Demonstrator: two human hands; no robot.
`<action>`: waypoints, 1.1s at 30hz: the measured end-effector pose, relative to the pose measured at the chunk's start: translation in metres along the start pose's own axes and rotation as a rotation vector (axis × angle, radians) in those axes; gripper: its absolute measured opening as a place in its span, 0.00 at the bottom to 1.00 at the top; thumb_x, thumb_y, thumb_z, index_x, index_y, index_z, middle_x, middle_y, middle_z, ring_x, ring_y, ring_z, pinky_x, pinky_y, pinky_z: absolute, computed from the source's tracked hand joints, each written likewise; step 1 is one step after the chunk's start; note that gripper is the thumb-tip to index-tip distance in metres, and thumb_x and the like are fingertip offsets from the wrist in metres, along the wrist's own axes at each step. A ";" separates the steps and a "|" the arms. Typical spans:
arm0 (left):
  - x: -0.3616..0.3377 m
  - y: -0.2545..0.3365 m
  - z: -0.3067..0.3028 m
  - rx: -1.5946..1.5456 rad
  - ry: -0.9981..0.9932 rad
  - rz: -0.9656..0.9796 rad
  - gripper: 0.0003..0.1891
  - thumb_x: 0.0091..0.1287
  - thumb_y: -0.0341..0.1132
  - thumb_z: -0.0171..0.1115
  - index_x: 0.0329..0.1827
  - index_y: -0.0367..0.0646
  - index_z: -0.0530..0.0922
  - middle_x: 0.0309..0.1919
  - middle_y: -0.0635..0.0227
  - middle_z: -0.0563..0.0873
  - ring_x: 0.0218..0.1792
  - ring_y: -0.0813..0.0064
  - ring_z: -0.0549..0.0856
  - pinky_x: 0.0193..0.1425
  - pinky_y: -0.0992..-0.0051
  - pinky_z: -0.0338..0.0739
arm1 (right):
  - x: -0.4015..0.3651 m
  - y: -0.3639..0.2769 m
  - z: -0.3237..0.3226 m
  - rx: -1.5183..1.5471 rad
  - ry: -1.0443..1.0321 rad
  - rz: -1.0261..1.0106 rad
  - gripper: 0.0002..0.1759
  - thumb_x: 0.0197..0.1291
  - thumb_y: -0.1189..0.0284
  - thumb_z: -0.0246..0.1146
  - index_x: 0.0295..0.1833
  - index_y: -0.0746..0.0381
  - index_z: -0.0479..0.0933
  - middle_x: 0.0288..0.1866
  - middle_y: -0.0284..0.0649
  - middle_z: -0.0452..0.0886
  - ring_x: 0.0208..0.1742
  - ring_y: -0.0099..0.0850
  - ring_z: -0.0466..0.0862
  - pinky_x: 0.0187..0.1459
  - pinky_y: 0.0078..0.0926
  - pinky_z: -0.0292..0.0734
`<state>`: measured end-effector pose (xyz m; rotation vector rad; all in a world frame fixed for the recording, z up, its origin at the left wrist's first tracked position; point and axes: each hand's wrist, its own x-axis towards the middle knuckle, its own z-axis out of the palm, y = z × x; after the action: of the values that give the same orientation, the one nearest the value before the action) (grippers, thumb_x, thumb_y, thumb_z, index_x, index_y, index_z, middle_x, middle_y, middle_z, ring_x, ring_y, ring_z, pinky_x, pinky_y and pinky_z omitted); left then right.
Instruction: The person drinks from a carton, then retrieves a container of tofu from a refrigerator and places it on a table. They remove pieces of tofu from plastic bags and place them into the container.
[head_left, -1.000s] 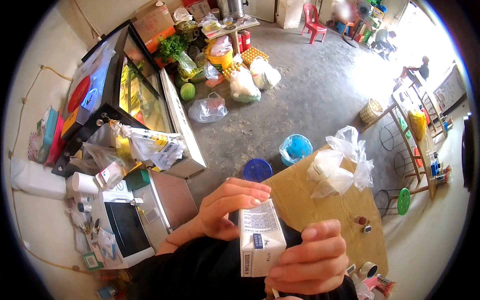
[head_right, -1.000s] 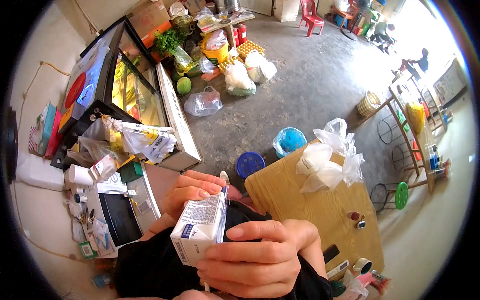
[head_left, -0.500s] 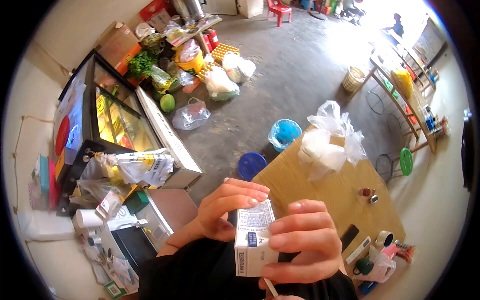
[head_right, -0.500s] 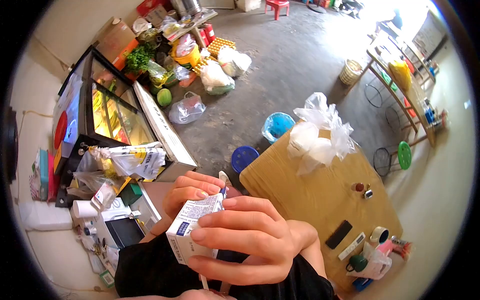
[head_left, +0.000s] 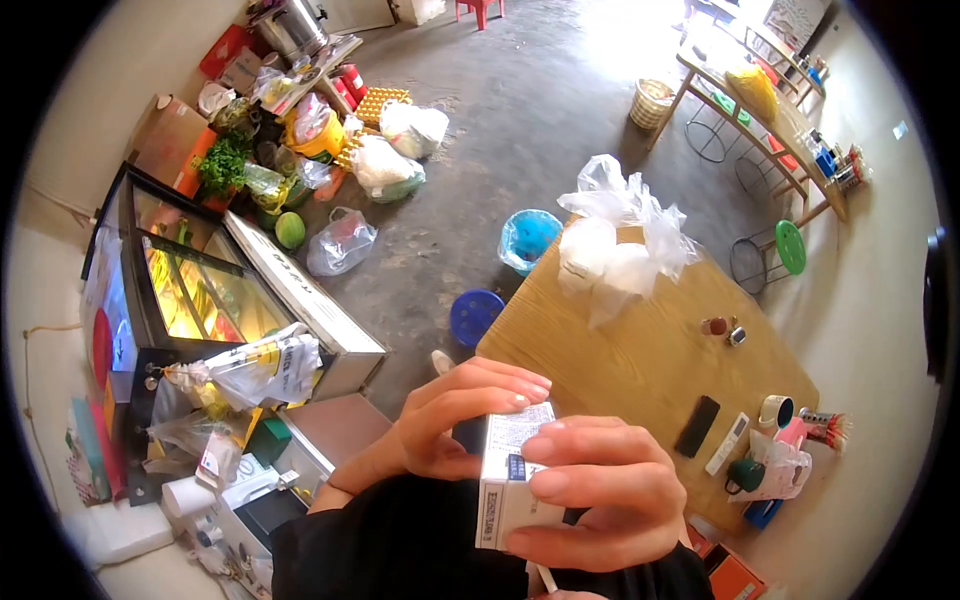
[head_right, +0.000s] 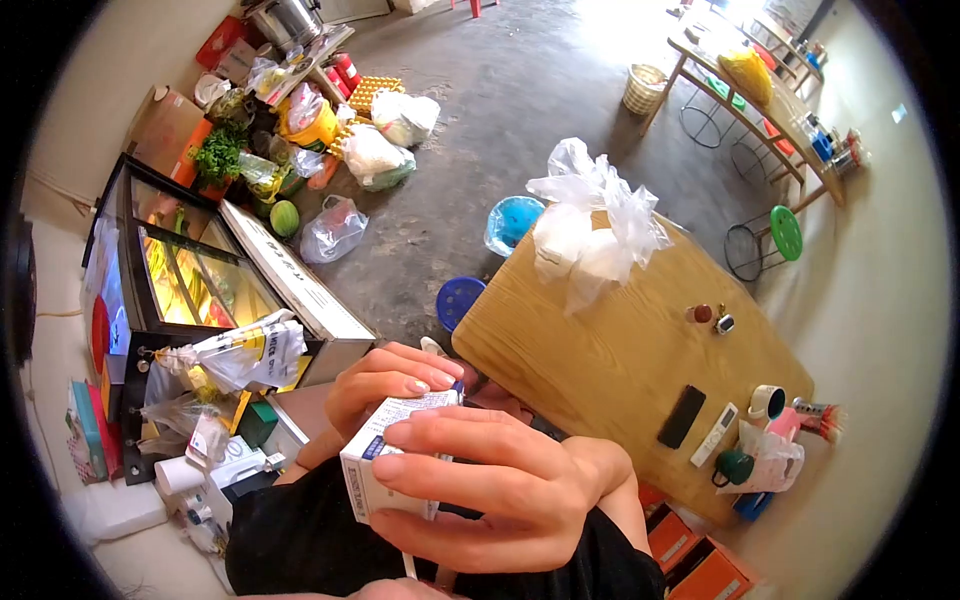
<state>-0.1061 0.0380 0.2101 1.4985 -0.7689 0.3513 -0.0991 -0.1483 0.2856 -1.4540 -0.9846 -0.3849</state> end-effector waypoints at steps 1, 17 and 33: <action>0.001 -0.002 0.001 -0.023 -0.017 -0.012 0.27 0.57 0.31 0.72 0.58 0.34 0.72 0.54 0.47 0.80 0.55 0.50 0.82 0.56 0.58 0.79 | -0.001 0.002 -0.002 -0.005 0.008 0.003 0.12 0.38 0.74 0.76 0.33 0.52 0.86 0.46 0.37 0.80 0.47 0.40 0.84 0.45 0.34 0.82; 0.004 -0.032 0.007 -0.085 -0.097 -0.429 0.43 0.60 0.63 0.63 0.65 0.32 0.67 0.60 0.47 0.73 0.57 0.58 0.79 0.58 0.62 0.75 | -0.045 0.005 -0.052 -0.193 0.171 -0.087 0.05 0.48 0.70 0.72 0.33 0.55 0.87 0.46 0.38 0.80 0.48 0.47 0.82 0.40 0.33 0.81; -0.037 -0.093 0.021 -0.062 -0.193 -0.859 0.22 0.71 0.43 0.59 0.60 0.35 0.73 0.55 0.60 0.80 0.50 0.70 0.82 0.52 0.73 0.77 | -0.181 0.066 -0.100 -0.864 0.513 0.616 0.19 0.42 0.84 0.71 0.43 0.61 0.79 0.49 0.45 0.78 0.51 0.43 0.80 0.50 0.34 0.77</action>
<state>-0.0771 0.0189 0.1139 1.6699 -0.2218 -0.4626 -0.1212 -0.2926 0.1251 -2.1731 0.1165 -0.7204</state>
